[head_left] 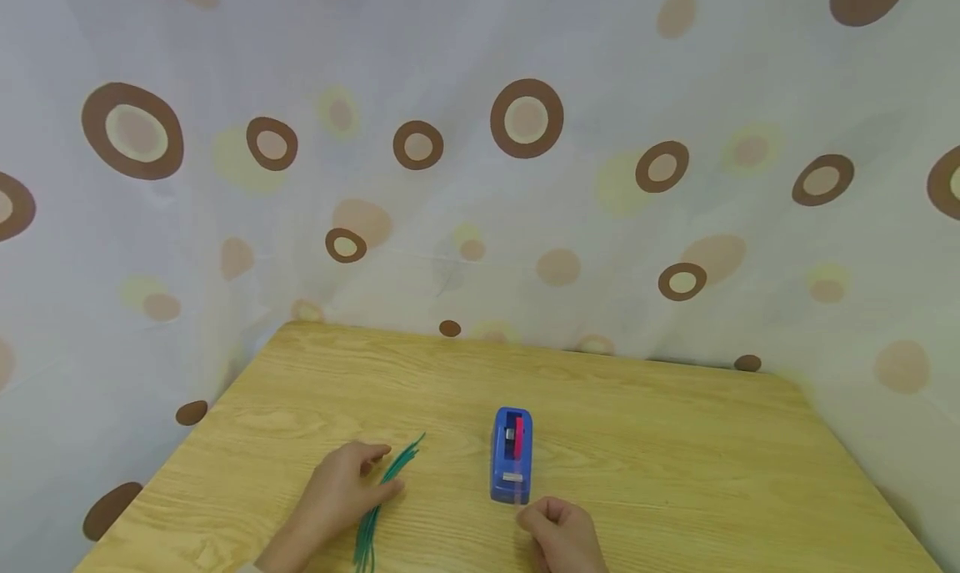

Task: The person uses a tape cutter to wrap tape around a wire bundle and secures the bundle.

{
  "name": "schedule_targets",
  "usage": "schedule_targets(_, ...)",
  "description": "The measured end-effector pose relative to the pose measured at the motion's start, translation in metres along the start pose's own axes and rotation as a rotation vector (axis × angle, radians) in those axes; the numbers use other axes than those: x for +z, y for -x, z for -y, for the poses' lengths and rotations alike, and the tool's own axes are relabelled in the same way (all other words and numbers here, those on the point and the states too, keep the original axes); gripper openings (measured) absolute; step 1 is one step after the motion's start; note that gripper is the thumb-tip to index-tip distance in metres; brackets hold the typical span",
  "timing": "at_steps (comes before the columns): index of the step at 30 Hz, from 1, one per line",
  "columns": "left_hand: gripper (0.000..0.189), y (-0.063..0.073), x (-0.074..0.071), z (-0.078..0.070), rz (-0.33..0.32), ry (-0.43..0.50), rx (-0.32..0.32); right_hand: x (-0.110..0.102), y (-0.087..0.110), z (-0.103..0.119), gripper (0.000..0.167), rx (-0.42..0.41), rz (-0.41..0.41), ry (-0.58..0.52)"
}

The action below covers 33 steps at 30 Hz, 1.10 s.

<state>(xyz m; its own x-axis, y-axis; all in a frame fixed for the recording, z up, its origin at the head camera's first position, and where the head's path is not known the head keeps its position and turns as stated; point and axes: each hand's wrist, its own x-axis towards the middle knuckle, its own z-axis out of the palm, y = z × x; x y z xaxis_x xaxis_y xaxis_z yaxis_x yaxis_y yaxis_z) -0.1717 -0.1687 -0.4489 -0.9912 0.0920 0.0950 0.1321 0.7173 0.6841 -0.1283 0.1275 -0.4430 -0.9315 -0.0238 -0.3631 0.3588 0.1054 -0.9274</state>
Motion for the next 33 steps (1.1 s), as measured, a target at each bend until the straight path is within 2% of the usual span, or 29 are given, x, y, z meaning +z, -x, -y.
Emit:
schedule_targets(7,0.052,0.0002,0.001,0.0035,0.016,0.011,-0.017,-0.0009,-0.0024,-0.0016,0.014,0.003,-0.002,0.018)
schedule_targets(23,0.053,-0.0012,0.0006,0.0062,0.019,-0.025,0.002,-0.0001,-0.0038,-0.001,0.014,-0.012,-0.014,0.035)
schedule_targets(33,0.053,-0.0011,0.0025,0.0094,0.035,-0.04,-0.029,-0.001,-0.0037,-0.0015,0.012,-0.006,-0.026,0.057)
